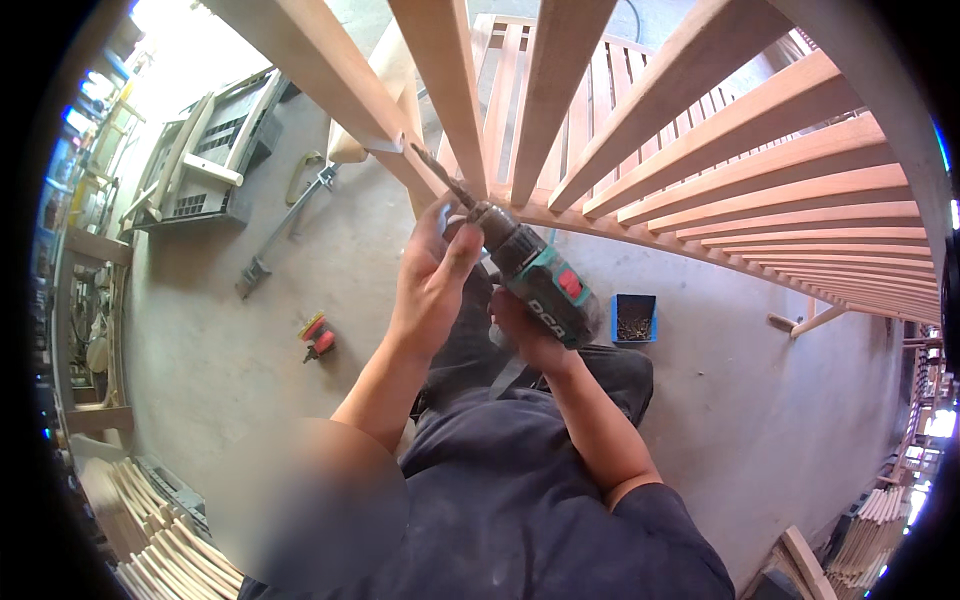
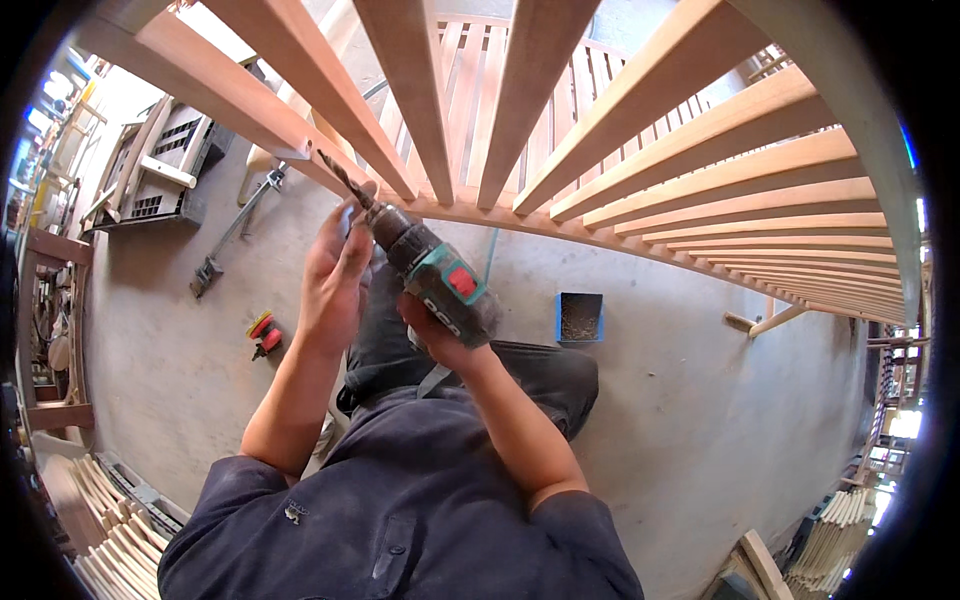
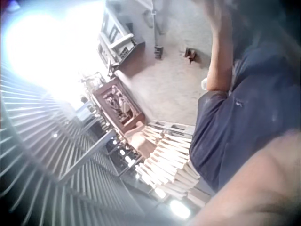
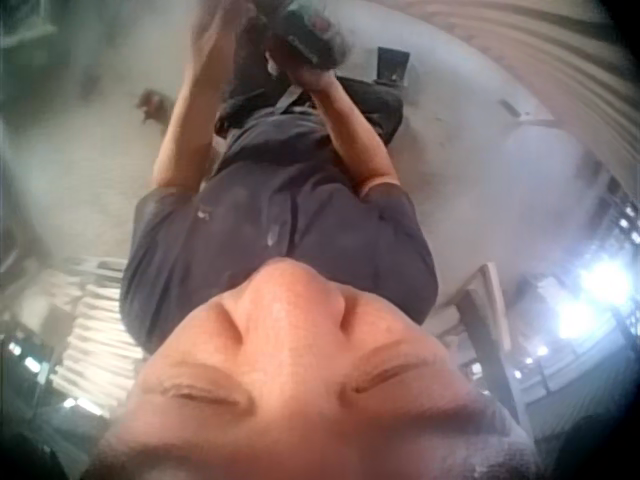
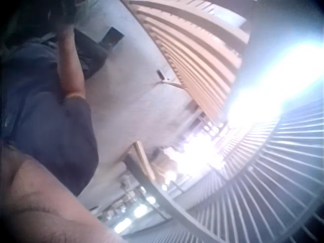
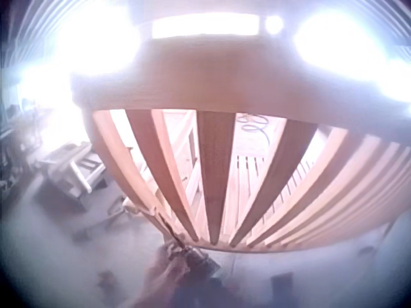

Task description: The person assembles a wooden chair by attaching the backrest slats to the frame. They use a cordless drill to drive screws and a pneumatic nail gun to secure joints, working while sitting on the floor in a workshop.

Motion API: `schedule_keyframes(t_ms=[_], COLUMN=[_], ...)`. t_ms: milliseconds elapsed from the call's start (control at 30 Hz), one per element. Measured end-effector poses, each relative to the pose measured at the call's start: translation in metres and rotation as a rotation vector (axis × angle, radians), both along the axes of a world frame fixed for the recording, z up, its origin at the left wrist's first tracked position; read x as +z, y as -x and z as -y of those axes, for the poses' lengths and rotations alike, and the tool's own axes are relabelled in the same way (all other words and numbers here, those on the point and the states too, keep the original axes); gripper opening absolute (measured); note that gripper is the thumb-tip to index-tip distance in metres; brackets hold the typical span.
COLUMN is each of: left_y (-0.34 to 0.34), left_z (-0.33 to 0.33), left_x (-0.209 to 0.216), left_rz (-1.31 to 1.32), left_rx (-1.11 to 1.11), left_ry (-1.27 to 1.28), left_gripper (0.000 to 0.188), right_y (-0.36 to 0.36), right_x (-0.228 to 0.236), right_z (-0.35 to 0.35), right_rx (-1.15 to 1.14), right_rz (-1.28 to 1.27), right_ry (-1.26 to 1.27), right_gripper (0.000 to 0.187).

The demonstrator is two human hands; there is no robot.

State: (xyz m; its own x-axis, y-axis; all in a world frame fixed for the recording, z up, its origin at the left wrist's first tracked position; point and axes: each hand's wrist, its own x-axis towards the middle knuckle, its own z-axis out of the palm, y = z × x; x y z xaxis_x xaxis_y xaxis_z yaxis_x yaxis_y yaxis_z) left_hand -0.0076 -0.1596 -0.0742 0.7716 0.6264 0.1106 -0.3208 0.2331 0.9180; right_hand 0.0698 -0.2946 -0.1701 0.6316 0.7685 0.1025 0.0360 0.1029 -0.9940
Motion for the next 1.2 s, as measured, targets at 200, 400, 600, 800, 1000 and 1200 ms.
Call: schedule_keyframes(t_ms=[200,400,600,800,1000,1200], left_y=[-0.015,-0.022,-0.032,-0.033,0.006,0.014], left_z=[-0.003,0.001,0.0,-0.006,-0.04,-0.11], left_x=[0.001,0.011,0.011,0.009,-0.009,0.047], left_rz=[-0.028,-0.016,0.012,0.045,-0.099,0.083], left_rx=[0.068,0.053,0.05,0.062,0.445,0.735], left_ry=[-0.225,-0.173,-0.127,-0.113,-0.365,-0.762], left_gripper=[0.058,0.054,0.048,0.041,0.034,0.051], right_y=[-0.013,-0.024,-0.044,-0.05,-0.052,-0.063], right_x=[0.006,0.034,0.054,0.055,0.072,0.069], right_z=[-0.004,-0.002,0.002,-0.003,-0.003,-0.005], right_rx=[0.11,0.147,0.163,0.181,0.177,0.198], right_rz=[-0.19,-0.387,-0.346,-0.33,-0.41,-0.449], right_ry=[-0.064,-0.047,-0.042,-0.037,-0.04,-0.077], right_gripper=[0.013,0.016,0.02,0.02,0.021,0.023])
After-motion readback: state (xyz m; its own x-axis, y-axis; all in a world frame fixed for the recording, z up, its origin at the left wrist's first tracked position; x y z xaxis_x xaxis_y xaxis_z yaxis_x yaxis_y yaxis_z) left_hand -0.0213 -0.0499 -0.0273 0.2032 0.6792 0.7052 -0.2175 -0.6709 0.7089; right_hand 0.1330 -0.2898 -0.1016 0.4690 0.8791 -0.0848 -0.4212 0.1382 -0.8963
